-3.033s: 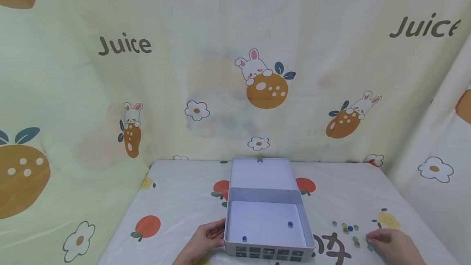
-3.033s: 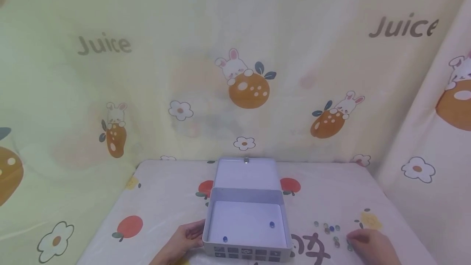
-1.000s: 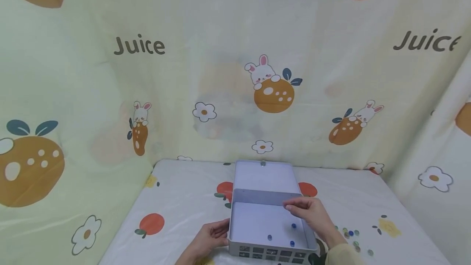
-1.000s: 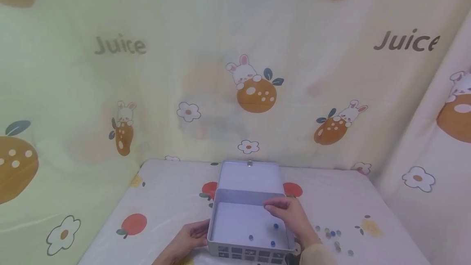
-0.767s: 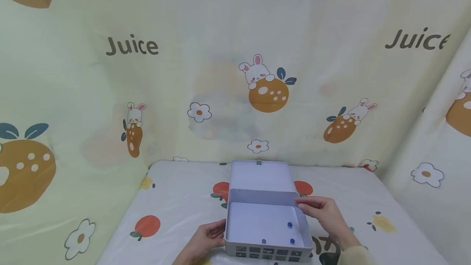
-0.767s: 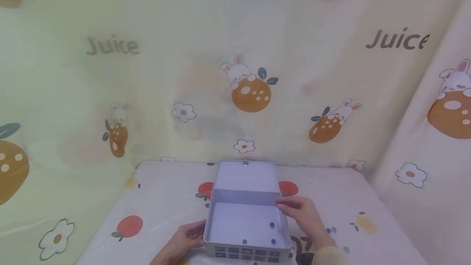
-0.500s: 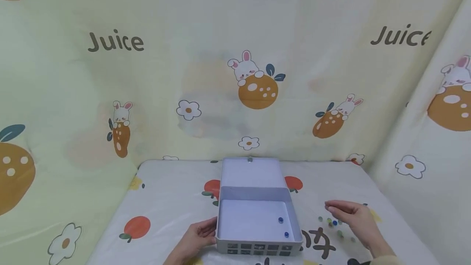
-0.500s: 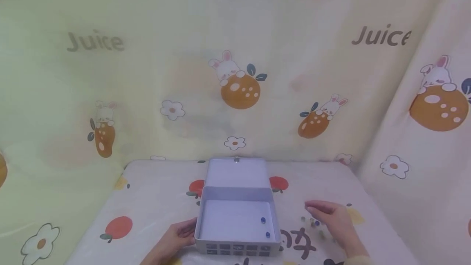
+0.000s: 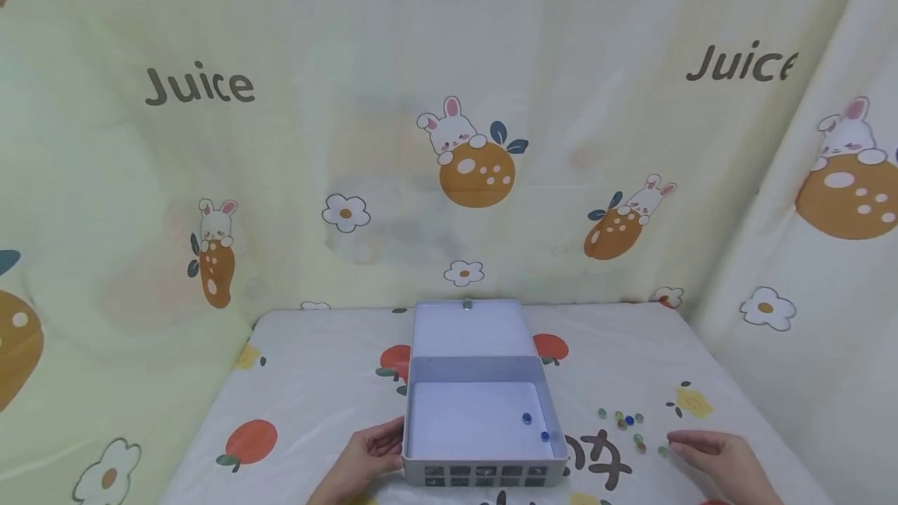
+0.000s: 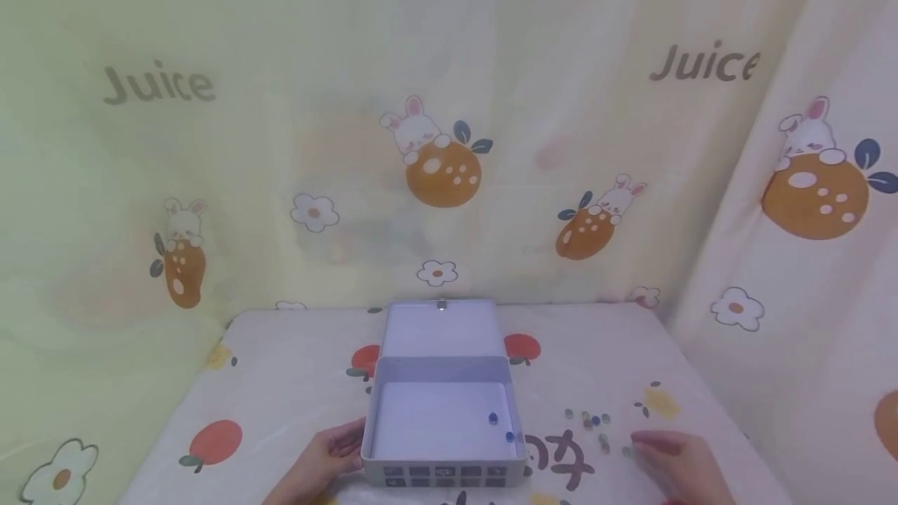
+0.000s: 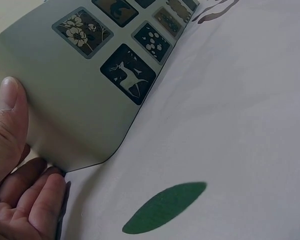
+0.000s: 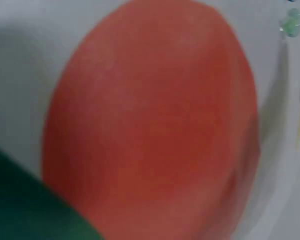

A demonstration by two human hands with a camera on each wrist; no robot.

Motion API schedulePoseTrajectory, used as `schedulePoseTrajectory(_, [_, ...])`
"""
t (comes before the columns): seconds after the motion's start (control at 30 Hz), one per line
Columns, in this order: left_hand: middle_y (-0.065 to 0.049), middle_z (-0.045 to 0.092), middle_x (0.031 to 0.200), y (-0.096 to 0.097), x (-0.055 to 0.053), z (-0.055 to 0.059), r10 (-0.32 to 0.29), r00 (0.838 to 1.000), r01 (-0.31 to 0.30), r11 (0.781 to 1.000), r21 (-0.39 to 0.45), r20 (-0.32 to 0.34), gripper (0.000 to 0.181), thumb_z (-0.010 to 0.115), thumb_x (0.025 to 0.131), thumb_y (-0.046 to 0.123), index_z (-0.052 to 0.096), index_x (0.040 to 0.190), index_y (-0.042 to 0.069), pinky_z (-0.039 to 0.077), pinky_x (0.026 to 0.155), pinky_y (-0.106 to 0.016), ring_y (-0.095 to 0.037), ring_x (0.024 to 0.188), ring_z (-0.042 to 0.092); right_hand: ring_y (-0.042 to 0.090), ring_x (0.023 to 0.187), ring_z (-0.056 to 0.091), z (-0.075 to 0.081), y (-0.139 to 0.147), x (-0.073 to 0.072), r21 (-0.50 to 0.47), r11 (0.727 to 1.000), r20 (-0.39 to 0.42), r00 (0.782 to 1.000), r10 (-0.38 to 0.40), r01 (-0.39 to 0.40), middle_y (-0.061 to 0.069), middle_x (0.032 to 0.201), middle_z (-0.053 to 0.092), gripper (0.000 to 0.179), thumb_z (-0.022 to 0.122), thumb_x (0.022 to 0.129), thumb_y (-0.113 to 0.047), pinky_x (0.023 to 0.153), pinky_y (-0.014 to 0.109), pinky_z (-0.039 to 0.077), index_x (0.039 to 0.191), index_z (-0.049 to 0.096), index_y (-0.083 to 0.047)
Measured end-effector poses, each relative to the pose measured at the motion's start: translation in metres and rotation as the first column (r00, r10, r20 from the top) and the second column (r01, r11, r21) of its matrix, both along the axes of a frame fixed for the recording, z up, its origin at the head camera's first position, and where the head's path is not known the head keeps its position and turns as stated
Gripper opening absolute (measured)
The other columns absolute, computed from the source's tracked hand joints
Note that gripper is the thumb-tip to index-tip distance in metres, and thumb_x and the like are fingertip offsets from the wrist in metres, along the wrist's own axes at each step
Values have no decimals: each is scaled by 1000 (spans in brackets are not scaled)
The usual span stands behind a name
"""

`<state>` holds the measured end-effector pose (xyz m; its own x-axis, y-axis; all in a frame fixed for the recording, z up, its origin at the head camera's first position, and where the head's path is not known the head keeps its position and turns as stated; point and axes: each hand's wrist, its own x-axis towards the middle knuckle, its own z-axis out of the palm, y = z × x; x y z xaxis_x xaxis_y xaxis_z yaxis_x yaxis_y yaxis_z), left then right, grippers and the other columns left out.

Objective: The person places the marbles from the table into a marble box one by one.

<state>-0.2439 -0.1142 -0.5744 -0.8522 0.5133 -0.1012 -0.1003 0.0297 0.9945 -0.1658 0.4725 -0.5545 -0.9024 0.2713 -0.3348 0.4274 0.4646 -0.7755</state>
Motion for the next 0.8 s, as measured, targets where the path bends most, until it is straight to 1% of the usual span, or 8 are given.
schedulePoseTrajectory(0.07, [-34,40,155,0,0,-1,1,1000,-1,1000,-11,0,79,78,89,11,35,150,-14,53,110,-29,-39,143,48,41,124,61,-5,-1,-2,-14,1000,40,999,-12,13,12,120,76,59,85,79,-44,81,43,61,123,73,-6])
schedulePoseTrajectory(0.13, [-34,40,155,1,0,-1,5,1000,-5,1000,-23,0,81,79,88,14,36,150,-14,53,110,-29,-39,143,48,43,126,59,-8,-3,-3,-8,1000,62,998,-10,10,11,120,76,60,85,77,-46,82,43,59,122,73,-8])
schedulePoseTrajectory(0.23, [-34,41,155,1,0,-1,10,1000,-10,1000,-28,9,82,80,87,15,36,151,-13,53,110,-30,-38,143,49,43,125,59,-10,-5,-5,46,999,53,998,20,-23,10,118,76,60,85,76,-49,85,50,58,120,75,-9])
schedulePoseTrajectory(0.37, [-32,41,155,2,-1,-1,22,999,-21,999,-30,35,80,79,88,12,37,151,-11,53,110,-30,-37,143,49,41,120,62,-7,-10,-7,138,988,19,998,67,-69,11,116,77,58,86,76,-48,91,59,55,117,76,-8])
schedulePoseTrajectory(0.47, [-31,42,155,2,-1,-1,31,999,-30,999,-40,43,79,79,88,10,38,151,-10,54,109,-31,-36,142,50,37,115,65,-5,-16,-8,202,975,8,996,89,-89,10,112,78,52,86,77,-44,91,59,56,113,78,-8])
schedulePoseTrajectory(0.6, [-31,43,154,2,-1,-1,33,999,-32,999,-37,39,78,79,87,9,38,151,-11,54,109,-31,-38,142,51,34,108,68,-4,-24,-11,269,957,4,994,112,-108,8,107,79,40,86,79,-38,87,58,57,107,79,-10])
schedulePoseTrajectory(0.73, [-32,43,154,2,-1,-2,27,999,-26,999,-20,31,77,79,87,7,38,150,-12,54,109,-30,-38,142,50,33,104,70,-2,-32,-13,327,938,-10,992,128,-118,9,105,79,29,84,81,-31,86,57,57,103,80,-11])
schedulePoseTrajectory(0.8, [-33,42,154,1,-1,-2,23,999,-22,1000,-15,23,77,78,88,6,37,150,-13,53,110,-30,-39,142,49,35,105,70,-1,-34,-12,331,936,-10,992,129,-118,11,105,79,29,83,82,-30,85,57,57,103,79,-11])
